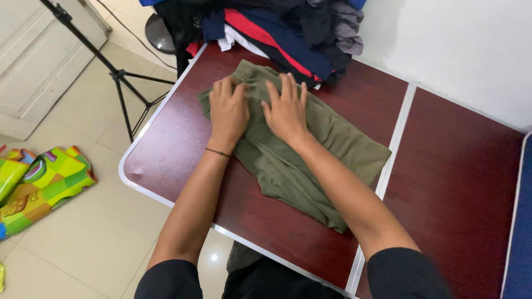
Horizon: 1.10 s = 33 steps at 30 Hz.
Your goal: The person folds a pair of olive green pants on a wooden table. They smooth the fabric, fold the legs together, and then fold the pants in half and in thirds to create a compact bundle.
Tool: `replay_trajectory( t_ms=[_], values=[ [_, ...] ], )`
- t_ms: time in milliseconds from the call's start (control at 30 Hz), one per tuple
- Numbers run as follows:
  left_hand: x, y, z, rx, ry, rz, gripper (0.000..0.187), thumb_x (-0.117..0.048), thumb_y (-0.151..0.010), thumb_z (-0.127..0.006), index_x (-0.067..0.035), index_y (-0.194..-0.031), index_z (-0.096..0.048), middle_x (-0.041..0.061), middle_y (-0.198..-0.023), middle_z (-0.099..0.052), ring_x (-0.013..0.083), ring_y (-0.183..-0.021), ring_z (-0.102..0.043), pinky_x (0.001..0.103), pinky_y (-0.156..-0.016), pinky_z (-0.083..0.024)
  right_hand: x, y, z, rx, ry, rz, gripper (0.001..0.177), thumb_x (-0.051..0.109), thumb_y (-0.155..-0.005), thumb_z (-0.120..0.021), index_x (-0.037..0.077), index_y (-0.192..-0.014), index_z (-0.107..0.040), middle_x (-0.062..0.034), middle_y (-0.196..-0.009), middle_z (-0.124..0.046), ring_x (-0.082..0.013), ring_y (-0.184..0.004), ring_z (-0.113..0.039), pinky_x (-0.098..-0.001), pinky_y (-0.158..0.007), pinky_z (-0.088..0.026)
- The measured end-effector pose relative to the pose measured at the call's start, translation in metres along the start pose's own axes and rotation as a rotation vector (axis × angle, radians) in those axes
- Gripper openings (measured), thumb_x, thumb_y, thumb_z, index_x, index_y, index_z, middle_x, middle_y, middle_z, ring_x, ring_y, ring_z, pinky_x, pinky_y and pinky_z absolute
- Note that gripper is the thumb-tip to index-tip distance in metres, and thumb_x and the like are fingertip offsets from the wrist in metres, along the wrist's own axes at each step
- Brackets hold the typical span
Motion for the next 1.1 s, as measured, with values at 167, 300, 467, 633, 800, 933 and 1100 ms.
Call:
replay_trajectory(
  t_ms=[167,300,467,633,800,933,1100],
  values=[
    [0.003,-0.01,-0.055,0.206,0.102,-0.236,0.032,-0.011,-0.098,-0.062,-0.008,-0.129,-0.068,0.015,-0.135,-0.061,0.0366,-0.138,-0.049,0.048,-0.11,-0.043,-0.013,0.064,0.011,0.177,-0.026,-0.062,0.063,0.041,-0.103,-0.056,0.002,-0.152,-0.047,-0.0292,-0.161,-0.031,-0.0443,-0.154,-0.022,-0.0664,-0.12,-0.016],
    [-0.001,0.0,-0.073,0.32,-0.035,-0.271,0.046,-0.032,-0.102,-0.059,-0.01,-0.143,-0.061,0.019,-0.155,-0.049,0.0388,-0.149,-0.035,0.052,-0.121,-0.03,-0.032,0.097,0.036,0.202,0.007,-0.135,0.07,0.05,-0.103,-0.049,0.002,-0.154,-0.042,-0.0289,-0.163,-0.027,-0.0438,-0.154,-0.019,-0.0658,-0.121,-0.013],
    [0.0,0.005,-0.076,0.389,-0.095,-0.232,0.06,-0.047,-0.103,-0.054,-0.01,-0.15,-0.054,0.02,-0.161,-0.04,0.0402,-0.152,-0.029,0.053,-0.123,-0.024,-0.045,0.137,0.07,0.293,0.078,-0.292,0.08,0.057,-0.103,-0.044,-0.003,-0.156,-0.033,-0.0333,-0.162,-0.021,-0.0465,-0.153,-0.013,-0.0668,-0.118,-0.01],
    [-0.003,0.014,-0.07,0.384,-0.115,-0.171,0.067,-0.051,-0.103,-0.054,-0.009,-0.155,-0.049,0.022,-0.164,-0.036,0.0424,-0.154,-0.026,0.055,-0.124,-0.022,-0.071,0.159,0.081,0.351,0.05,-0.362,0.085,0.061,-0.103,-0.039,-0.003,-0.158,-0.029,-0.0288,-0.165,-0.016,-0.0409,-0.156,-0.007,-0.0665,-0.119,-0.006],
    [-0.029,0.037,-0.057,0.398,-0.156,-0.05,0.078,-0.056,-0.1,-0.055,-0.002,-0.155,-0.043,0.029,-0.163,-0.03,0.0479,-0.152,-0.021,0.058,-0.122,-0.022,-0.132,0.153,0.088,0.398,0.012,-0.185,0.087,0.064,-0.1,-0.041,0.001,-0.159,-0.028,-0.0193,-0.169,-0.018,-0.0316,-0.158,-0.008,-0.0608,-0.123,-0.005],
    [-0.069,0.047,-0.059,0.487,-0.235,0.009,0.083,-0.058,-0.094,-0.057,-0.001,-0.153,-0.041,0.034,-0.16,-0.027,0.0527,-0.147,-0.019,0.064,-0.116,-0.022,-0.18,0.133,0.105,0.486,0.003,-0.102,0.081,0.061,-0.099,-0.041,0.009,-0.16,-0.029,-0.0143,-0.17,-0.018,-0.0289,-0.158,-0.009,-0.0591,-0.124,-0.006],
    [-0.106,0.047,-0.075,0.461,-0.143,-0.199,0.078,-0.058,-0.098,-0.057,-0.006,-0.155,-0.044,0.03,-0.165,-0.03,0.0472,-0.156,-0.02,0.069,-0.12,-0.021,-0.167,0.129,0.097,0.531,0.162,-0.275,0.073,0.052,-0.101,-0.044,0.009,-0.16,-0.033,-0.0197,-0.17,-0.017,-0.0337,-0.158,-0.008,-0.0613,-0.123,-0.007]
  ],
)
Point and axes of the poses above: each hand's wrist, its own y-axis away from the middle knuckle, its own z-axis out of the back of the hand, x = y × z, the point moved 1 cm from there along -y, towards the middle knuckle
